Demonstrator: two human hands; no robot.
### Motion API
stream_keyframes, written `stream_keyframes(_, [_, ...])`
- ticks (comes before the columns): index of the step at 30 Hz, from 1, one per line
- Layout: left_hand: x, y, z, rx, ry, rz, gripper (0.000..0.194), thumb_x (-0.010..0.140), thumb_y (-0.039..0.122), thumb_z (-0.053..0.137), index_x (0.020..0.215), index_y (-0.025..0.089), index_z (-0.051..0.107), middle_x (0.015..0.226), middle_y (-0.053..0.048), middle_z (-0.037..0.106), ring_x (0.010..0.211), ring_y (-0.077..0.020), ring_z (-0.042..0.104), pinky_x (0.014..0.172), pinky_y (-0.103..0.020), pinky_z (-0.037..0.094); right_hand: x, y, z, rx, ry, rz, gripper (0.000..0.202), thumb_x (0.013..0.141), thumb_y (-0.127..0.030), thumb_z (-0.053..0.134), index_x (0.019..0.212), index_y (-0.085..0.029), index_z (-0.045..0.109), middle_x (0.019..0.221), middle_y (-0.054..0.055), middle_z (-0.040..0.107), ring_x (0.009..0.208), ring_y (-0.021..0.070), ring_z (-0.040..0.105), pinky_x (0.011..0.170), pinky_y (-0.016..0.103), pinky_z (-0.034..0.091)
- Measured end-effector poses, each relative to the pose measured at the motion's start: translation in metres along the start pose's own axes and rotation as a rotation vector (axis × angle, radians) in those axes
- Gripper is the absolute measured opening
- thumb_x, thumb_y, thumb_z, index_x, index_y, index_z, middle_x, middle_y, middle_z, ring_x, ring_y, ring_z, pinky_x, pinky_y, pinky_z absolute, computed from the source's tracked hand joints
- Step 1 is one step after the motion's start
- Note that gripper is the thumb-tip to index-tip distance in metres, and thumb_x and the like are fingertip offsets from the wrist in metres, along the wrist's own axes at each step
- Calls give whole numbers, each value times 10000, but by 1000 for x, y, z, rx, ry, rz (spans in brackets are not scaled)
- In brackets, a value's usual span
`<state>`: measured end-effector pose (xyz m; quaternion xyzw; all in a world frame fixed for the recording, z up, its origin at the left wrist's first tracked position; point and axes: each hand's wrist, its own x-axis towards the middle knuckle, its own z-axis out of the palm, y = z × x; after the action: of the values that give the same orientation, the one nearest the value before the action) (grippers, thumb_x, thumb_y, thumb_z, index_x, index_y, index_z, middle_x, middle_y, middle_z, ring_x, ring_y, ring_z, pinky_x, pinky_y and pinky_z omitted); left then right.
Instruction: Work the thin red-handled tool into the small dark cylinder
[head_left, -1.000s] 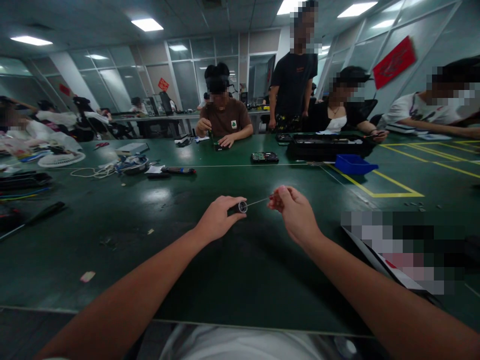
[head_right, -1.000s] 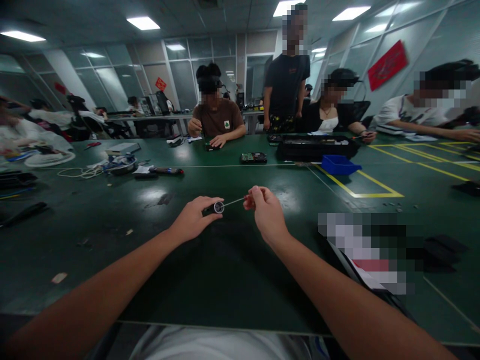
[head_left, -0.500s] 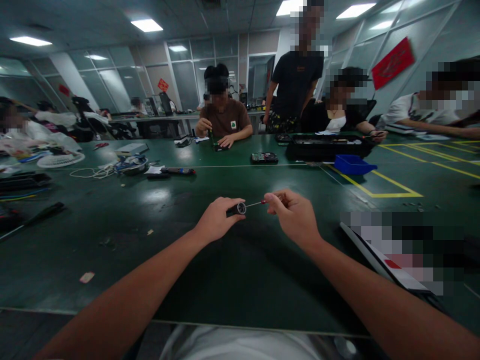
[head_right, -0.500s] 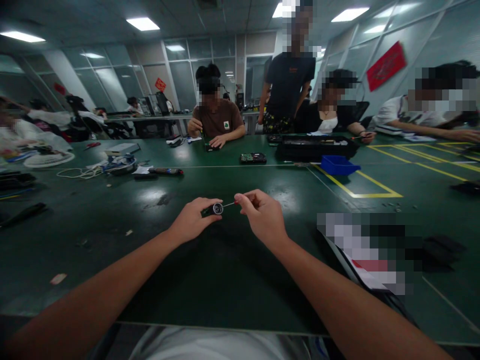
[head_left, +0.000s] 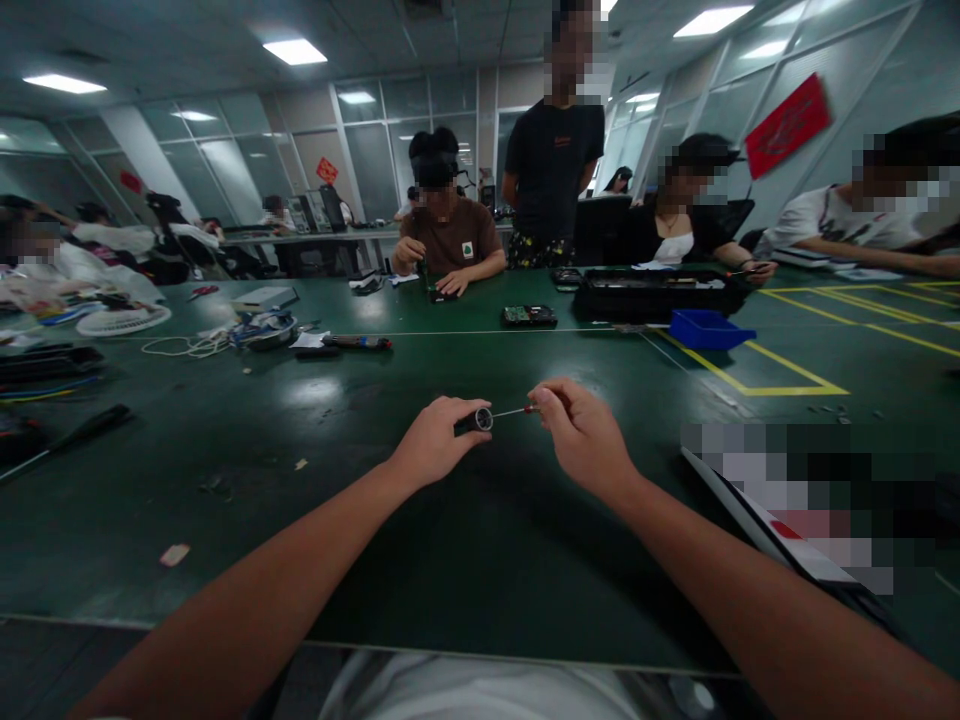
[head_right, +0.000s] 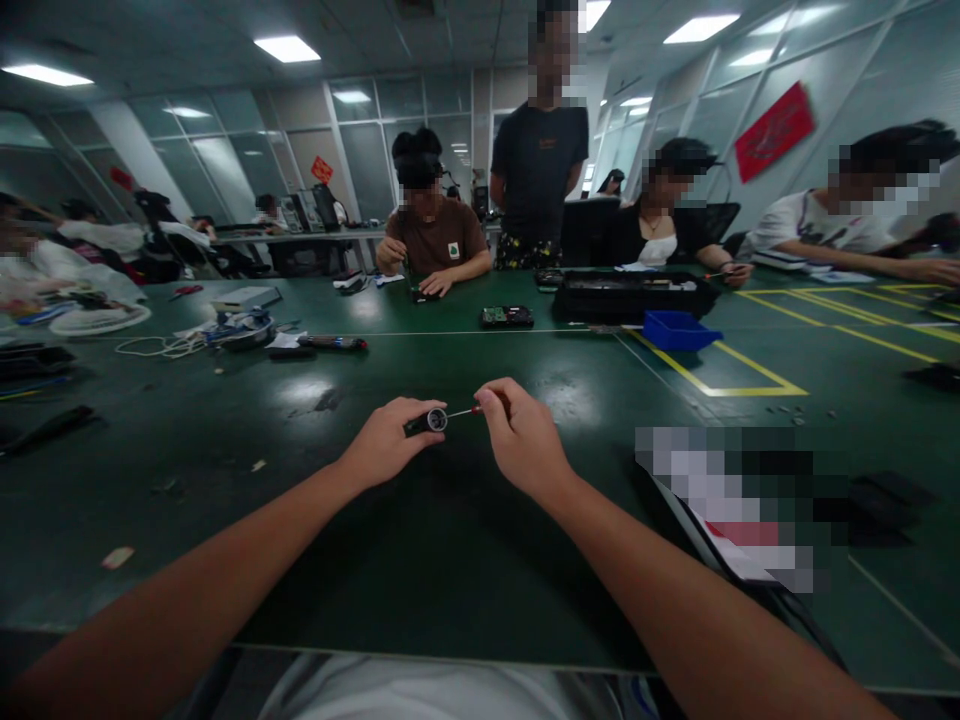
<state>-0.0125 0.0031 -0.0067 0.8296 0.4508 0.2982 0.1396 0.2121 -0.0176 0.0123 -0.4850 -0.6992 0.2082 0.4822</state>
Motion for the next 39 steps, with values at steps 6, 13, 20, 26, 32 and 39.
stream_keyframes(6, [0, 0, -4, 10, 32, -16, 413, 878, 271, 734, 1283, 239, 658, 1126, -39, 723, 1045, -223, 620, 942, -377, 477, 1, 2, 1, 33, -66, 50, 280, 999, -395, 418, 1038, -219, 633, 739, 7, 624, 643, 178, 577, 597, 319, 401])
stream_keyframes(13, [1, 0, 0, 21, -12, 30, 379, 885, 262, 723, 1259, 235, 666, 1166, -41, 719, 1073, -231, 612, 958, -395, 467, -1, -3, 0, -82, -46, -9, 297, 1005, -400, 385, 1057, -210, 608, 768, 30, 645, 650, 190, 592, 608, 329, 396])
stream_keyframes(20, [0, -2, 0, 10, -14, 14, 381, 896, 287, 710, 1271, 238, 662, 1148, -41, 721, 1062, -232, 612, 939, -395, 468, -2, -3, -1, -32, -71, 3, 298, 1027, -408, 344, 1096, -229, 572, 802, 26, 630, 694, 195, 585, 633, 332, 401])
stream_keyframes(26, [0, -1, -2, 13, -12, -10, 396, 900, 290, 705, 1290, 242, 653, 1152, -47, 719, 1056, -235, 609, 935, -399, 474, -1, -2, 0, -5, -60, 46, 283, 1013, -373, 375, 1196, -234, 541, 781, 8, 610, 654, 184, 551, 608, 331, 387])
stream_keyframes(32, [1, 1, -4, 16, 14, -54, 403, 894, 329, 709, 1284, 239, 657, 1118, -49, 721, 1022, -236, 623, 930, -404, 489, 4, 2, 7, 264, 22, 89, 189, 925, -398, 558, 1000, -225, 552, 853, 35, 647, 773, 192, 614, 724, 354, 496])
stream_keyframes(39, [4, 3, -5, 117, 20, 118, 400, 910, 243, 688, 1306, 238, 633, 1242, -66, 680, 1159, -236, 574, 1027, -426, 445, 16, 25, 11, 690, 28, 470, 299, 912, -513, 541, 817, -231, 567, 674, 34, 593, 606, 194, 594, 658, 403, 576])
